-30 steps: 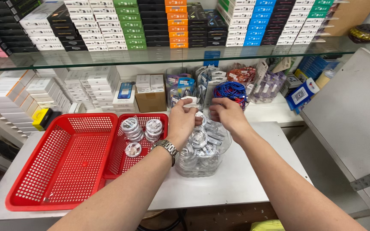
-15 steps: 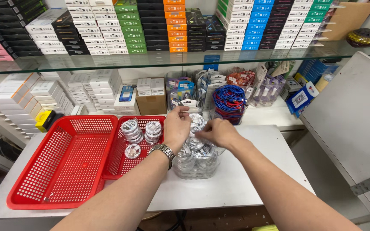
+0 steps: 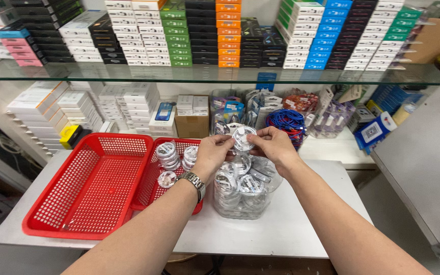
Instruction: The person repeatedly picks up small, individually wrapped white cables from a clear plastic bag and places them into a red plastic basket. The person continues this process, filling the basket with the cables.
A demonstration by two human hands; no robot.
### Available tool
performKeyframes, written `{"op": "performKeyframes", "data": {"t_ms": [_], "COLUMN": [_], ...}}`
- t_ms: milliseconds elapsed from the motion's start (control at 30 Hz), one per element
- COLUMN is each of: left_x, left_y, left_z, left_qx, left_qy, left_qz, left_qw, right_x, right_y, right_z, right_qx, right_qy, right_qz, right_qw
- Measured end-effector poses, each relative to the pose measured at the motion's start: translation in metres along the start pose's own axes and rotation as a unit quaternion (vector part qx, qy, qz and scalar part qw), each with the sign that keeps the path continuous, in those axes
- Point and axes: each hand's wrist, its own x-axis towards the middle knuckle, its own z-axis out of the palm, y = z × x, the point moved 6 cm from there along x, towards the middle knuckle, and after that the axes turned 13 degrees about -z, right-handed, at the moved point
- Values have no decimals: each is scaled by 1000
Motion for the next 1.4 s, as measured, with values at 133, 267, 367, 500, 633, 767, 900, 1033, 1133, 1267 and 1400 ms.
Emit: {"op": "performKeyframes", "data": {"t_ms": [133, 267, 367, 500, 633, 767, 900, 1033, 1133, 1267, 1400], "left_x": [2, -1, -8, -16, 1, 28, 34, 33, 33, 36, 45], "left_y": [0, 2, -7, -44, -73, -93, -114, -132, -136, -126, -102], "left_z": [-34, -93, -141, -191, -208, -201, -201, -200, -200, -200, -185], "left_qx": [-121, -112, -94, 11, 179, 366, 360, 328, 333, 328, 397], "left_qy": [30, 139, 221, 299, 282, 221, 169, 135, 109, 130, 163], "left_qz": [17, 41, 26, -83, -118, -152, -206, -252, -278, -283, -241], "left_qw": [992, 983, 970, 950, 935, 891, 894, 900, 895, 892, 870], "right_x": [6, 15, 23, 23, 20, 26, 33, 31, 31, 43, 54], "right_y": [-9, -8, 14, 72, 138, 169, 183, 190, 198, 197, 160], "right_z": [48, 114, 169, 221, 249, 256, 262, 267, 275, 275, 260], "right_qx": [76, 16, -90, -152, -4, -28, -68, -208, -269, -241, -126], "right_qy": [-10, -29, -51, -88, -99, -126, -118, -170, -235, -260, -225], "right_qz": [-30, -88, -106, -58, 118, 141, 157, 96, 75, 71, 15], "right_qw": [997, 996, 989, 983, 988, 982, 978, 958, 931, 932, 966]}}
